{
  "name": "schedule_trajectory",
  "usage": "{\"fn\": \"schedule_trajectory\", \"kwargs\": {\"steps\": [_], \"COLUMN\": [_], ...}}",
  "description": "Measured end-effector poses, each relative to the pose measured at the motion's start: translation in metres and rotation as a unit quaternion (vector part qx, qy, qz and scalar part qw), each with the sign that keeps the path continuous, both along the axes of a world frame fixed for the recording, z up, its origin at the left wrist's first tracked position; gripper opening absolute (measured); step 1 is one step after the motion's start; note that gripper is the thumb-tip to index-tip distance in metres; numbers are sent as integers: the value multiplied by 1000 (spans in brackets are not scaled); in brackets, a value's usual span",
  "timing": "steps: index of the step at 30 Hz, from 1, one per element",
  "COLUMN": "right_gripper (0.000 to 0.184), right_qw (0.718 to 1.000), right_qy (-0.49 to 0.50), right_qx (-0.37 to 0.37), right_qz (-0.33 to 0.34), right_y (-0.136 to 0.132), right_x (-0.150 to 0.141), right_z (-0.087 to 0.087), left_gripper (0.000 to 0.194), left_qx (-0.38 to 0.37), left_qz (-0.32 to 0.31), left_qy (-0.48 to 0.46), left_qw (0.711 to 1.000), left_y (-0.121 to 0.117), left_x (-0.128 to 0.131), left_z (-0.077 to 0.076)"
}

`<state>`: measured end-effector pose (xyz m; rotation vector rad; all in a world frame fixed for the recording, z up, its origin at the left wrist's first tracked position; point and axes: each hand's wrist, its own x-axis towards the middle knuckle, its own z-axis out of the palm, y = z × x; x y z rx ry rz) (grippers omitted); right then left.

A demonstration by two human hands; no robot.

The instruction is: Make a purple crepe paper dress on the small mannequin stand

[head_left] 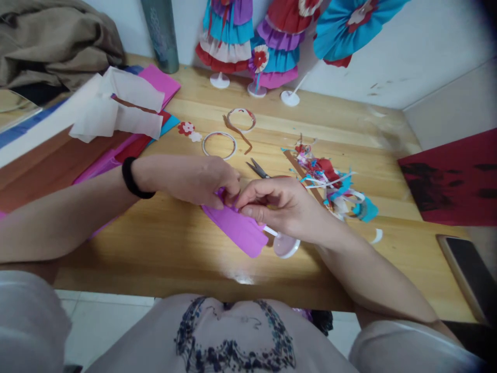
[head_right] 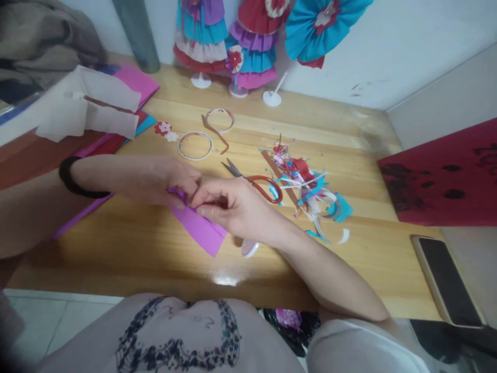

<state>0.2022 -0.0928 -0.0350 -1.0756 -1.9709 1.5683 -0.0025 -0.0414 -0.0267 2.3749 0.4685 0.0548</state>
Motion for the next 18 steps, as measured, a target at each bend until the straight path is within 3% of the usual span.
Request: {"fn": "schedule_trajectory", "kwargs": {"steps": [5,8,18], "right_gripper": [11,10,8], "right_qw": [993,980,966], "right_qy": [-67,-131,-195], "right_qx": [88,144,169], "right_qz": [-41,-31,3], "right_y": [6,9,13], "right_x": [3,3,-1], "right_z": [0,-3,-8], "left_gripper": [21,21,27], "left_qx": [91,148,284], "left_qz": [30,52,81], "left_qy": [-22,-48,-81], "left_qw": [995,986,952], "left_y": [-16,-24,-37], "left_x": [-8,-13,-15], "left_z": [-11,-17,-31]}}
